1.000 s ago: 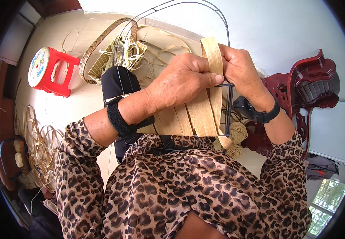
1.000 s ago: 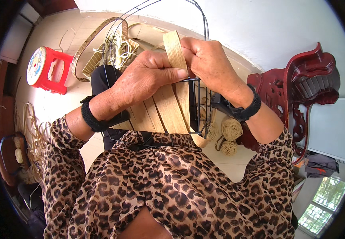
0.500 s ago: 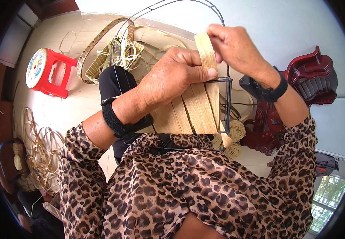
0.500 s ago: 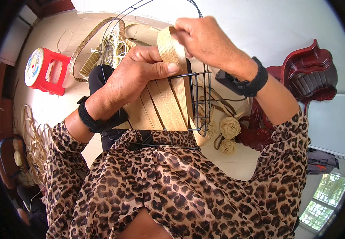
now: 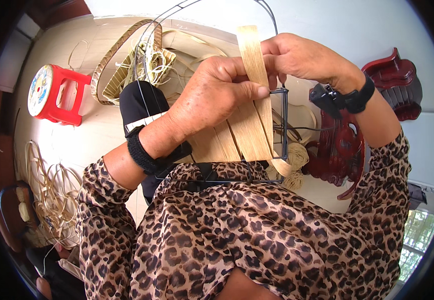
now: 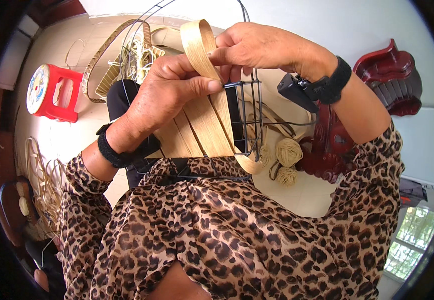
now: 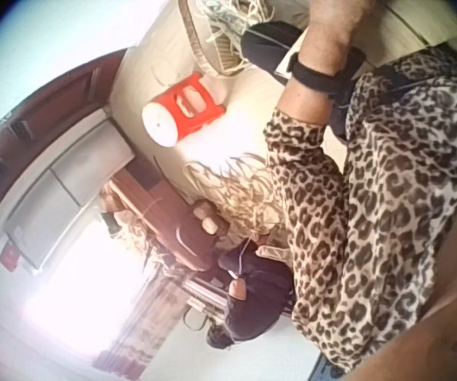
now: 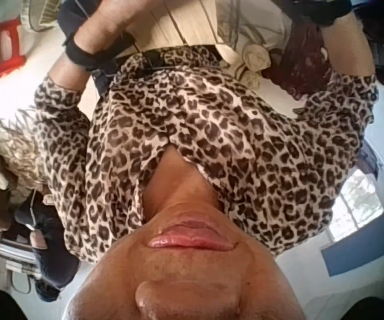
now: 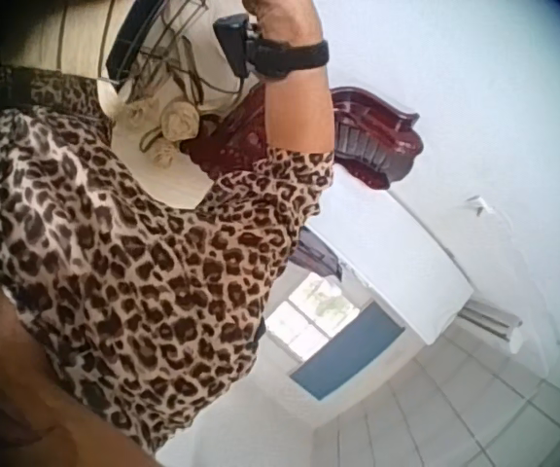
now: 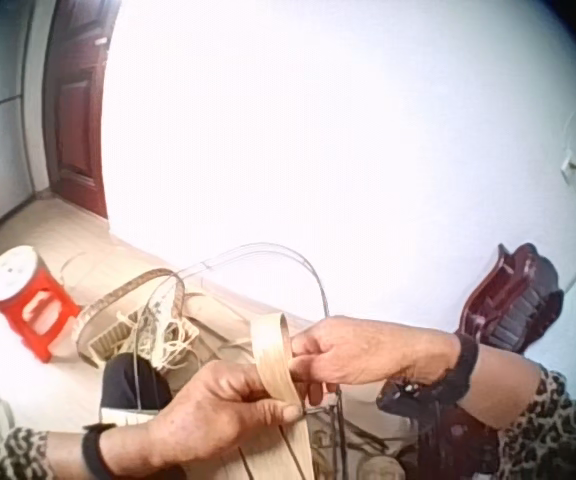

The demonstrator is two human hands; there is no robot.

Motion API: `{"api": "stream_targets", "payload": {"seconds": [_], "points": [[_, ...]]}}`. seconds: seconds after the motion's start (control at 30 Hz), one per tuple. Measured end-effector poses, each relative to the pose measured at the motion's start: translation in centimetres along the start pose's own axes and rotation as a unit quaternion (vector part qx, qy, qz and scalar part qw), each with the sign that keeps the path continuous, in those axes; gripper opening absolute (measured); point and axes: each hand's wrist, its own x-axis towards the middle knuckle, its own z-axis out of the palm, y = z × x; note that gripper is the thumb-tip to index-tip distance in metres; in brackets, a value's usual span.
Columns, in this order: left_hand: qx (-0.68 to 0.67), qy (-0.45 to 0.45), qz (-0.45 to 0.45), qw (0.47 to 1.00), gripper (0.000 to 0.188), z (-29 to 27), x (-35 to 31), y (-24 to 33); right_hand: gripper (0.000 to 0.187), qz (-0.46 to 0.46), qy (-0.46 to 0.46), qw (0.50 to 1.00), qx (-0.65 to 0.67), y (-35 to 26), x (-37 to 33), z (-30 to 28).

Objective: The person weaves a basket by inserting and bending bamboo strips into a wire frame, securing them by hand.

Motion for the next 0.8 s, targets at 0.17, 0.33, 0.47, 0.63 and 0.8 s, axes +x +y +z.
{"api": "stream_targets", "payload": {"seconds": [0.17, 0.33, 0.47, 0.63, 0.8], "points": [[0.030, -0.028, -0.040, 0.998, 0.018, -0.7, -0.1, 0.1, 0.016, 0.069, -0.052, 0.996, -0.038, -0.3, 0.5, 0.8], [0.113, -0.001, -0.021, 0.993, 0.015, -0.4, 0.3, -1.1, 0.019, 0.021, -0.026, 0.998, -0.055, 1.5, 3.3, -0.1], [0.181, -0.001, -0.064, 0.981, 0.016, -0.1, -0.2, -0.2, 0.019, -0.089, 0.102, 0.984, -0.117, -1.0, 6.1, -0.6], [0.045, 0.055, -0.078, 0.994, 0.017, -0.7, -0.2, 0.8, 0.027, -0.130, 0.259, 0.946, -0.147, -5.1, 9.0, -3.5], [0.029, 0.033, -0.053, 0.998, 0.020, -1.3, -0.4, 0.1, 0.014, -0.238, 0.303, 0.916, -0.114, -5.7, 8.1, -2.1]]}}
